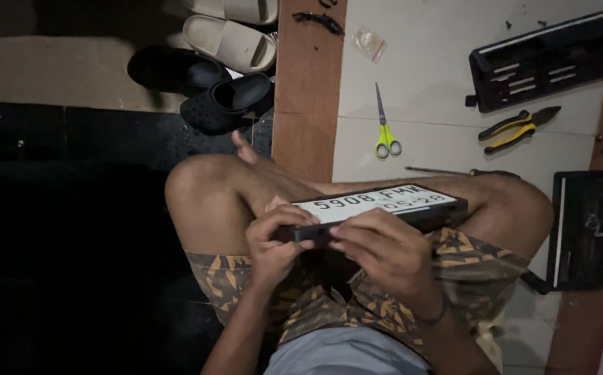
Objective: Assembling a license plate into a plastic frame/holder using screws and a screwdriver.
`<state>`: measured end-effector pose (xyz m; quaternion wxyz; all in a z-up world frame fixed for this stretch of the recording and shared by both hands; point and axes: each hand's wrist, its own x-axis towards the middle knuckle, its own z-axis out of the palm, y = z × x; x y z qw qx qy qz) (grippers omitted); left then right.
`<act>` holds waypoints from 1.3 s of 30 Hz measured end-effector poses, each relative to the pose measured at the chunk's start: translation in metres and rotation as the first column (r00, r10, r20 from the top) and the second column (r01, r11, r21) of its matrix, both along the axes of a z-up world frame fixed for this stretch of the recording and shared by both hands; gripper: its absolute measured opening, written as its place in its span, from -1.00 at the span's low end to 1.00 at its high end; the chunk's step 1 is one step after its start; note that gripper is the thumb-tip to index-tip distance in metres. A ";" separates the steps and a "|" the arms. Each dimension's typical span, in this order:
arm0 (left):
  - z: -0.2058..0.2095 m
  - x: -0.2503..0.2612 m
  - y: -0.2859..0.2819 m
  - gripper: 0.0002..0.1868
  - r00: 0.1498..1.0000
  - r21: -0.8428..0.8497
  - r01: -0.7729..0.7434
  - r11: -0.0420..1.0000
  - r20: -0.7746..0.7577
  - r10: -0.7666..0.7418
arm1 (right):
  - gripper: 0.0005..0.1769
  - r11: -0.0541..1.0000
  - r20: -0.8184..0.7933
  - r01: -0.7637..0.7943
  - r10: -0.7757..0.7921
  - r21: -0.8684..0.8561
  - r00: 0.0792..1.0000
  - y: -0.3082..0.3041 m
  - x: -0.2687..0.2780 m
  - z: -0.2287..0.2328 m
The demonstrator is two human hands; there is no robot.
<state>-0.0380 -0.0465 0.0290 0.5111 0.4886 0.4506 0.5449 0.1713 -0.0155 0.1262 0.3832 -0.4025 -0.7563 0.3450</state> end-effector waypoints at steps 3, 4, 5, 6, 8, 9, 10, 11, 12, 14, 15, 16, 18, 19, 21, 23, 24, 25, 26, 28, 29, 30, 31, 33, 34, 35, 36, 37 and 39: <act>-0.003 0.001 0.000 -0.76 1.000 0.015 -0.007 1.000 -0.004 0.007 | -0.71 0.997 0.017 -0.043 0.042 0.058 0.999 0.005 -0.002 0.002; -0.002 0.001 0.002 -0.76 1.000 0.025 -0.013 1.000 -0.004 0.013 | -0.71 0.996 0.017 -0.049 0.048 0.068 0.999 0.005 -0.003 0.003; 0.000 0.001 0.004 -0.76 1.000 0.087 -0.007 0.996 -0.028 0.010 | -0.72 0.995 0.047 -0.042 0.038 0.091 0.998 0.005 -0.004 0.004; 0.000 0.001 0.005 -0.77 0.999 0.148 0.000 0.989 -0.052 0.008 | -0.72 0.993 0.076 -0.036 0.027 0.113 0.997 0.005 -0.005 0.004; 0.002 0.000 0.006 -0.76 0.998 0.136 0.000 0.991 -0.070 0.010 | -0.73 0.991 0.090 -0.037 0.026 0.126 0.996 0.006 -0.008 0.005; 0.003 0.000 0.006 -0.74 0.996 0.121 0.008 0.993 -0.089 0.002 | -0.73 0.990 0.102 -0.030 0.016 0.137 0.995 0.007 -0.009 0.005; 0.003 0.000 0.005 -0.74 0.996 0.121 0.000 0.993 -0.087 0.010 | -0.73 0.990 0.105 -0.038 0.024 0.137 0.994 0.008 -0.010 0.006; 0.002 0.001 0.004 -0.75 1.000 0.033 0.004 0.999 -0.013 -0.004 | -0.72 0.987 0.124 -0.054 0.035 0.152 0.992 0.009 -0.010 0.007; 0.001 0.001 0.003 -0.76 0.998 -0.055 0.014 0.998 0.063 -0.010 | -0.71 0.984 0.143 -0.069 0.045 0.167 0.989 0.010 -0.011 0.009; 0.000 0.000 0.004 -0.76 0.998 -0.035 0.012 0.999 0.063 -0.009 | -0.70 0.980 0.153 -0.090 0.063 0.177 0.986 0.013 -0.012 0.011; 0.000 0.000 0.003 -0.76 0.998 -0.017 0.015 1.000 0.060 -0.014 | -0.68 0.977 0.161 -0.106 0.076 0.187 0.984 0.014 -0.012 0.012; -0.001 0.000 0.004 -0.76 0.998 -0.015 0.012 1.000 0.063 -0.011 | -0.68 0.976 0.164 -0.109 0.079 0.187 0.983 0.014 -0.011 0.009; -0.001 -0.001 0.004 -0.75 0.999 0.065 -0.001 0.998 -0.039 0.003 | -0.68 0.981 0.126 -0.116 0.097 0.155 0.987 0.015 -0.011 0.005; 0.000 -0.001 0.005 -0.75 0.999 0.066 -0.002 0.998 -0.037 0.004 | -0.68 0.981 0.128 -0.118 0.098 0.156 0.987 0.015 -0.012 0.003; 0.001 -0.001 0.005 -0.75 0.998 0.070 -0.009 0.998 -0.065 0.014 | -0.70 0.989 0.098 -0.106 0.097 0.100 0.991 0.015 -0.013 0.000; -0.003 -0.001 0.004 -0.75 0.998 0.084 -0.010 0.996 -0.064 0.016 | -0.71 0.996 0.090 -0.087 0.083 0.036 0.992 0.014 -0.011 -0.002; -0.005 -0.001 0.004 -0.76 0.998 0.101 -0.011 0.995 -0.063 0.018 | -0.73 0.997 0.083 -0.068 0.069 -0.026 0.994 0.014 -0.010 -0.004; 0.000 -0.001 0.005 -0.76 0.998 0.097 -0.012 0.995 -0.060 0.018 | -0.73 0.997 0.085 -0.068 0.071 -0.030 0.994 0.013 -0.009 -0.005; 0.004 -0.001 0.005 -0.76 0.998 0.071 -0.008 0.997 -0.057 0.012 | -0.74 0.991 0.089 -0.030 0.042 -0.131 0.995 0.013 -0.008 -0.006; 0.008 0.000 0.006 -0.75 0.999 0.048 0.004 0.999 -0.052 -0.001 | -0.75 0.974 0.097 0.015 0.007 -0.226 0.995 0.014 -0.007 -0.005; 0.007 0.000 0.007 -0.74 0.998 0.047 -0.012 0.999 -0.056 0.015 | -0.74 0.955 0.122 0.039 -0.003 -0.295 0.993 0.017 -0.007 -0.001; 0.007 0.001 0.007 -0.72 0.998 0.045 -0.028 0.999 -0.060 0.030 | -0.73 0.930 0.147 0.064 -0.011 -0.362 0.989 0.020 -0.008 0.002; 0.006 0.000 0.006 -0.72 0.998 0.044 -0.028 0.999 -0.059 0.030 | -0.73 0.929 0.149 0.065 -0.011 -0.364 0.989 0.021 -0.007 0.002; 0.003 -0.003 0.003 -0.72 0.993 0.062 -0.021 0.998 -0.113 0.028 | -0.72 0.907 0.191 0.039 0.046 -0.420 0.981 0.023 -0.006 0.003; 0.003 -0.003 0.003 -0.72 0.993 0.063 -0.020 0.998 -0.112 0.027 | -0.72 0.907 0.192 0.041 0.045 -0.420 0.980 0.024 -0.008 0.005; 0.003 -0.002 0.003 -0.72 0.993 0.053 -0.025 0.998 -0.113 0.031 | -0.74 0.902 0.204 0.022 0.073 -0.431 0.976 0.025 -0.009 0.009; 0.003 -0.002 0.002 -0.72 0.993 0.044 -0.031 0.999 -0.114 0.036 | -0.74 0.896 0.216 0.005 0.102 -0.444 0.971 0.027 -0.010 0.012; 0.002 -0.001 0.002 -0.72 0.993 0.043 -0.028 0.999 -0.113 0.033 | -0.74 0.896 0.218 0.008 0.099 -0.444 0.971 0.026 -0.009 0.012; -0.001 -0.002 0.003 -0.71 0.995 0.040 -0.042 0.998 -0.088 0.046 | -0.76 0.889 0.228 -0.034 0.154 -0.458 0.961 0.027 -0.009 0.013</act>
